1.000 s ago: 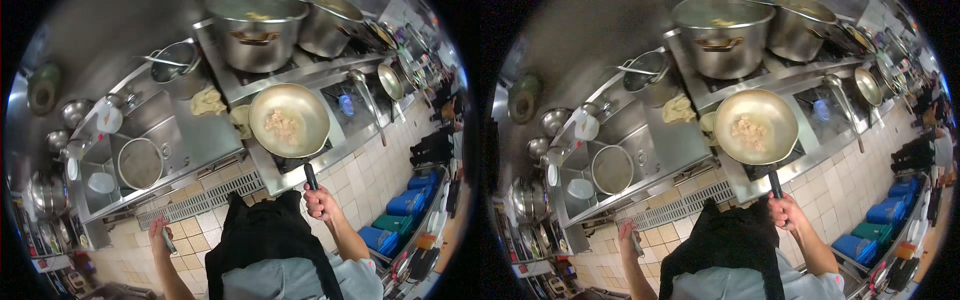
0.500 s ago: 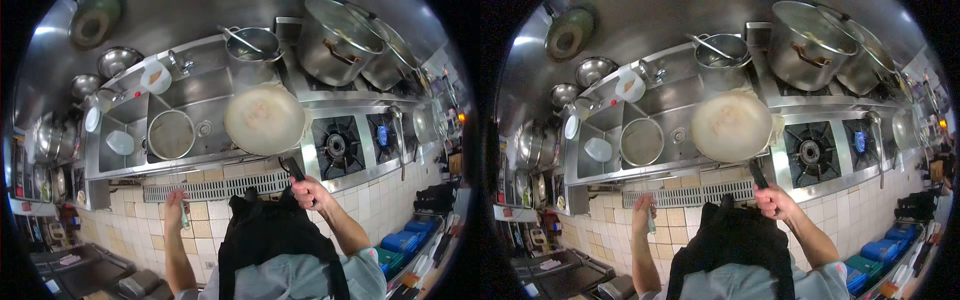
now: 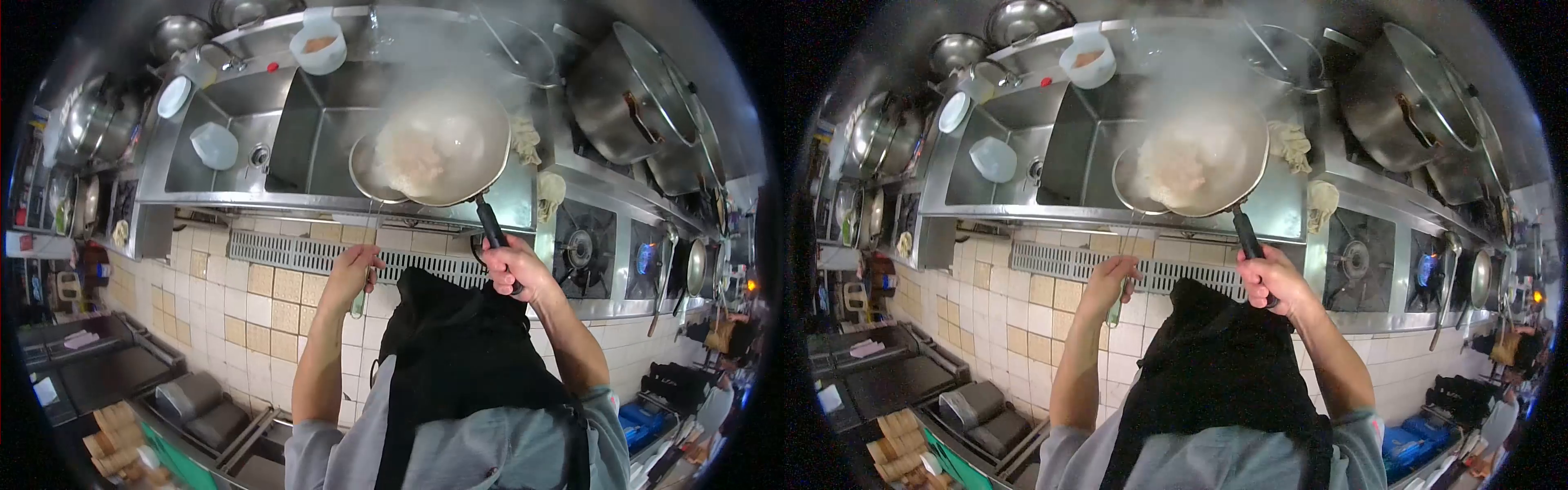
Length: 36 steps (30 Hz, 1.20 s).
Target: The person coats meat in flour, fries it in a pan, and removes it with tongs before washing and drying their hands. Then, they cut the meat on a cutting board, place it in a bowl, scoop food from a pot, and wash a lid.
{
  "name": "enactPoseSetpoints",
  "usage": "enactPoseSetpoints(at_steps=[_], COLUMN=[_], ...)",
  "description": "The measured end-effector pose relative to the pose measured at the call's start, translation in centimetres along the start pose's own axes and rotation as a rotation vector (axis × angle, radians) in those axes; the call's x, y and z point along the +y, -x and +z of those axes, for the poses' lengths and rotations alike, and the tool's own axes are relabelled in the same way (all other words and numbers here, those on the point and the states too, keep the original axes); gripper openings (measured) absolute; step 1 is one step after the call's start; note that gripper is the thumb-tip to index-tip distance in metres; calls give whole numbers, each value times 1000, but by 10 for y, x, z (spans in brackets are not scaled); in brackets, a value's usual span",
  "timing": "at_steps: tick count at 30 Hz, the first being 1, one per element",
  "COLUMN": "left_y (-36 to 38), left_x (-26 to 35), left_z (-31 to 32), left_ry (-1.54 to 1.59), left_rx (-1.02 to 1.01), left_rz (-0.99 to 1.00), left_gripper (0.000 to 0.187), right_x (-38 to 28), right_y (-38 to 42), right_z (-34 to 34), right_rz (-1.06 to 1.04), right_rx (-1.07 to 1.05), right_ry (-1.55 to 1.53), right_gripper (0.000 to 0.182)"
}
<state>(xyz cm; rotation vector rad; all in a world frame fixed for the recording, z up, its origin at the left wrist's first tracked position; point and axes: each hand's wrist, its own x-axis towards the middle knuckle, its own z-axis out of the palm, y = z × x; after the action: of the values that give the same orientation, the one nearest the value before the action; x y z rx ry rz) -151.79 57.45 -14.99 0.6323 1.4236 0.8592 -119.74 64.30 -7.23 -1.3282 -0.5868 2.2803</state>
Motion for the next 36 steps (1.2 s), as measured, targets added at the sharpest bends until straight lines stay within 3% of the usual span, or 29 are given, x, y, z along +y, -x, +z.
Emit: enactPoseSetpoints(at_steps=[6, 12, 25, 28, 30, 36], left_y=[2, -13, -18, -18, -19, -27], left_x=[-5, -22, -38, -42, -44, -50], left_z=[-7, -10, -12, -12, -11, -6], left_ry=[46, 138, 237, 256, 272, 354], left_rx=[-25, -47, -59, -69, -87, -128], left_rz=[3, 22, 40, 58, 58, 52], left_gripper=[30, 28, 27, 25, 24, 23], right_x=[0, -1, 1, 14, 19, 13], right_y=[-22, -35, -28, -39, -38, -14], right_z=[21, 30, 35, 18, 16, 33], right_rz=[7, -100, -226, -342, -552, -595], right_rx=[41, 177, 283, 353, 419, 518], right_ry=[105, 489, 678, 865, 1035, 1126], right_gripper=[18, 18, 17, 16, 17, 19])
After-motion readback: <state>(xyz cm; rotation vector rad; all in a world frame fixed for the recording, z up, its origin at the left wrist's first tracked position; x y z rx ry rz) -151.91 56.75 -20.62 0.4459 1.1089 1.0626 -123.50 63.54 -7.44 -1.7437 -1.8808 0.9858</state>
